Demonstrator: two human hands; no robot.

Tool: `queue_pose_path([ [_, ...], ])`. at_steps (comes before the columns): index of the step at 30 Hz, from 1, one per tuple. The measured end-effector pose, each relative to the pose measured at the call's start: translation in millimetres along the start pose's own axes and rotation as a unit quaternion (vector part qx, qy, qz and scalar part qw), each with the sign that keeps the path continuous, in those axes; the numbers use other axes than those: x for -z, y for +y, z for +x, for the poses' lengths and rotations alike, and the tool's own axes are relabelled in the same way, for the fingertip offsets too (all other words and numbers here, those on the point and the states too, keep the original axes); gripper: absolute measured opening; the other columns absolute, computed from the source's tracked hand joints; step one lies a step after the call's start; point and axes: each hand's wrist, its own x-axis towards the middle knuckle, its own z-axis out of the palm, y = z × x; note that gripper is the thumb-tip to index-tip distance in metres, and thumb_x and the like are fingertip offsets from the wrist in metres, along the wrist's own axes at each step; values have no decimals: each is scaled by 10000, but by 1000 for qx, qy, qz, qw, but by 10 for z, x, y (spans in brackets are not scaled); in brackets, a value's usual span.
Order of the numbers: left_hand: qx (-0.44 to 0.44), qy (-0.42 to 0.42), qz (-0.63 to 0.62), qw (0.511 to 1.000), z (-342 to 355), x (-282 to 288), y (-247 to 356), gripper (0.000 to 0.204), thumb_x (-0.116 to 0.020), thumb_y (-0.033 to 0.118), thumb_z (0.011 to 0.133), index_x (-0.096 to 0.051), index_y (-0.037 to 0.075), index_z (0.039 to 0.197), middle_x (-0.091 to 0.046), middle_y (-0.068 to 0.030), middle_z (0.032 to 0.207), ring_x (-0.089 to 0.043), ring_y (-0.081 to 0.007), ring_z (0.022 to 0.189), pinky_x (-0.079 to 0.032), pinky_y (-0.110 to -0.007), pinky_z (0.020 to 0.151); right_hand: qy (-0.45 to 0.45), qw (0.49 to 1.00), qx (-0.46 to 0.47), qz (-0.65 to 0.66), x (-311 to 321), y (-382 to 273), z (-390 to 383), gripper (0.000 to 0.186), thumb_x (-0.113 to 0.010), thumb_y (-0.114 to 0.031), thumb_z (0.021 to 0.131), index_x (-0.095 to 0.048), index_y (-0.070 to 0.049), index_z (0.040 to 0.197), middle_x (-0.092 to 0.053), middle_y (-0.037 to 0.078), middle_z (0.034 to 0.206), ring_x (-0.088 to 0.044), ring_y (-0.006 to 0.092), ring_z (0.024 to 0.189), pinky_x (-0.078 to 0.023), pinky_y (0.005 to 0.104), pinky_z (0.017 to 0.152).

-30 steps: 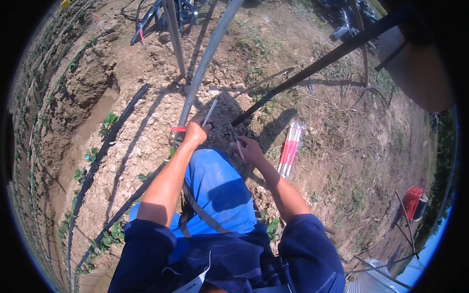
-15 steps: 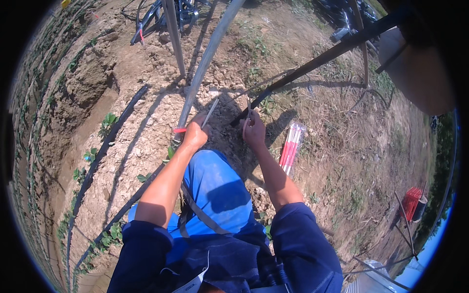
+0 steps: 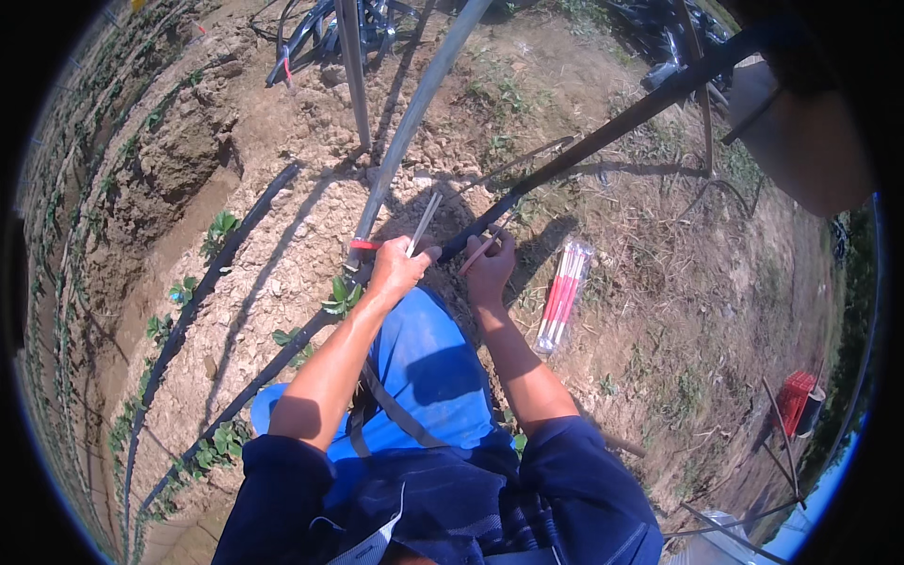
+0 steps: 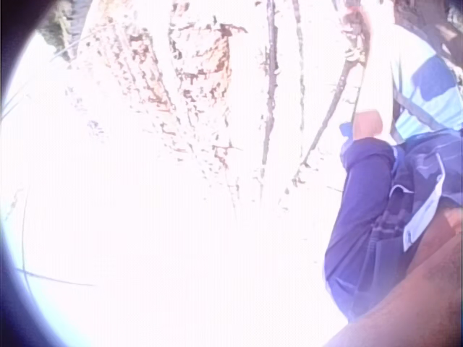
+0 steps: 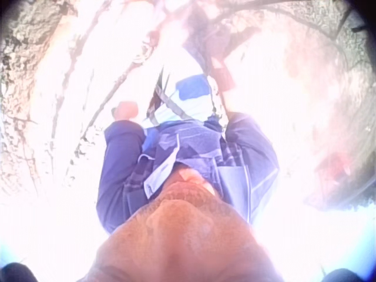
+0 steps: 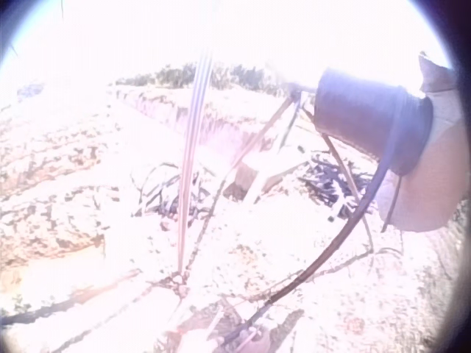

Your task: The person kneels in a field and adjusts a black irrigation pipe along a row of plants. They then use a red marker to mark a spot on a metal support pole and use a tool to secure the pipe to the pole with a tie.

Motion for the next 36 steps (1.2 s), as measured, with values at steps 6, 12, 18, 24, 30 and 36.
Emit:
queue_pose_path([
  [6, -6, -18, -5, 1000, -77, -37, -102, 197, -731, 218, 869, -696, 27, 833, -625, -12, 671, -529, -75, 569, -428, -269, 521, -24, 998, -8, 59, -115, -208, -125, 380, -682, -36, 885, -496, -26, 1216, -560, 6, 742, -532, 83, 603, -424, 223, 491],
  [12, 33, -26, -173, 984, -129, -113, -63, 168, -656, 195, 937, -676, 40, 876, -657, -33, 690, -461, -41, 489, -359, -228, 446, -98, 994, -10, 48, 85, -322, -293, 402, -721, -97, 880, -507, -38, 1216, -552, -4, 765, -519, 76, 617, -422, 226, 507],
  [18, 71, -16, -239, 968, -252, -5, 33, 154, -633, 193, 963, -641, 39, 953, -687, -69, 751, -436, -36, 464, -307, -210, 392, -262, 940, -173, -136, 548, -766, -813, 357, -728, -248, 895, -568, -83, 1168, -560, -30, 818, -532, 57, 689, -409, 207, 553],
  [24, 84, -26, -253, 963, -410, -38, 214, 166, -639, 203, 959, -626, 38, 963, -685, -74, 768, -447, -41, 476, -306, -208, 382, -357, 902, -231, -73, 654, -653, -712, 368, -722, -305, 909, -572, -83, 1160, -598, -33, 842, -540, 40, 690, -398, 184, 535],
  [30, 62, -25, -260, 963, -520, -36, 204, 164, -637, 192, 947, -626, 28, 941, -677, -66, 746, -478, -47, 504, -328, -210, 392, -401, 890, -192, -101, 473, -672, -551, 329, -683, -312, 949, -556, -95, 1162, -579, -34, 759, -548, 46, 628, -401, 187, 521],
  [36, 69, -12, -261, 963, -546, -46, 176, 151, -636, 160, 937, -634, 11, 908, -671, -77, 723, -478, -58, 495, -334, -222, 397, -393, 896, -201, -52, 476, -617, -653, 308, -684, -329, 944, -594, -74, 1090, -530, -56, 718, -457, 24, 554, -344, 186, 476],
])
